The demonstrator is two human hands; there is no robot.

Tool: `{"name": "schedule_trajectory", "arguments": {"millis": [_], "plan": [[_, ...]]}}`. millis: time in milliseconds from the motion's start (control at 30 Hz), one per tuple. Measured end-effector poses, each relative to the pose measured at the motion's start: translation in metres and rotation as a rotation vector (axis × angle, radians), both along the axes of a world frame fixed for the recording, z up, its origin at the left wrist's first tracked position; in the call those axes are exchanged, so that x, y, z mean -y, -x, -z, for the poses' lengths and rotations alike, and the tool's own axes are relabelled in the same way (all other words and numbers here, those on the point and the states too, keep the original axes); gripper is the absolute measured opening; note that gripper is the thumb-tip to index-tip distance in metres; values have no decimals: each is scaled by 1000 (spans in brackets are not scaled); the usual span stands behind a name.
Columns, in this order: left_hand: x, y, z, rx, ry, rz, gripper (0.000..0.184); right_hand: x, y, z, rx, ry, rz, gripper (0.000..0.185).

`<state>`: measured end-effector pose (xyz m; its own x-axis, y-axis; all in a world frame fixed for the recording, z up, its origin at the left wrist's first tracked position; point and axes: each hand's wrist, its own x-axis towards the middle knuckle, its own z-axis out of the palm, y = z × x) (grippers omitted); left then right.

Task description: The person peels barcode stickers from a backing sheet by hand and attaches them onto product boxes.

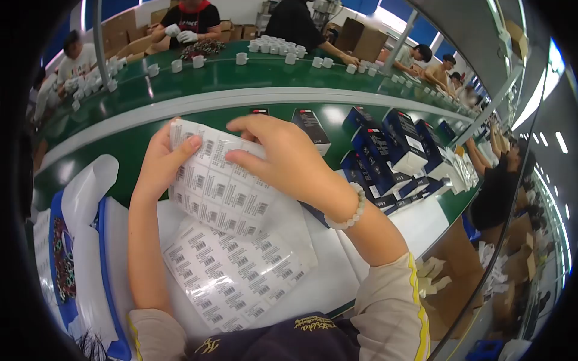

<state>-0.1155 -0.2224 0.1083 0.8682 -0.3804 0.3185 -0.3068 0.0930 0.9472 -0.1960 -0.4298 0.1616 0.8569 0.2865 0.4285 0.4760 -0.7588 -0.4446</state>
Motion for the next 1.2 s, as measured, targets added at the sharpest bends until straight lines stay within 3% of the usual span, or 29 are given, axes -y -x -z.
{"name": "schedule_trajectory", "arguments": {"millis": [67, 233, 367, 400, 533, 567, 700, 733, 867, 900, 1033, 1133, 1200], "plan": [[-5, -4, 0, -3, -11, -39, 27, -7, -7, 3, -89, 3, -22, 36], [-6, -7, 2, -50, -75, -3, 26, -20, -8, 14, -15, 222, 170, 25], [-10, -14, 5, -24, -251, -32, 24, -13, -23, 46, 418, 351, 23, 20], [-11, -20, 12, -32, -203, -57, 25, -12, -25, 49, 412, 352, 18, 20], [-23, -36, 23, -110, -146, -237, 30, -1, -27, 61, 194, -322, 86, 33], [-26, -39, 25, -127, -116, -299, 32, -3, -24, 62, 187, -331, 95, 33], [-36, -47, 28, -200, 23, -391, 40, -19, -4, 52, 170, -200, 84, 61], [-36, -47, 30, -204, 9, -380, 40, -15, -4, 60, 164, -210, 98, 61], [-42, -47, 23, -261, 53, -457, 40, 10, -26, 107, 231, 470, 472, 86], [-44, -48, 19, -244, 56, -456, 40, 11, -27, 104, 247, 465, 477, 86], [-51, -52, 22, -267, 167, -531, 40, 25, -25, 93, -273, 495, 611, 91], [-59, -60, 34, -287, 215, -549, 41, 37, -22, 94, -271, 591, 684, 94], [-64, -68, 41, -292, 271, -571, 42, 54, -24, 94, -282, 632, 840, 81]]}}
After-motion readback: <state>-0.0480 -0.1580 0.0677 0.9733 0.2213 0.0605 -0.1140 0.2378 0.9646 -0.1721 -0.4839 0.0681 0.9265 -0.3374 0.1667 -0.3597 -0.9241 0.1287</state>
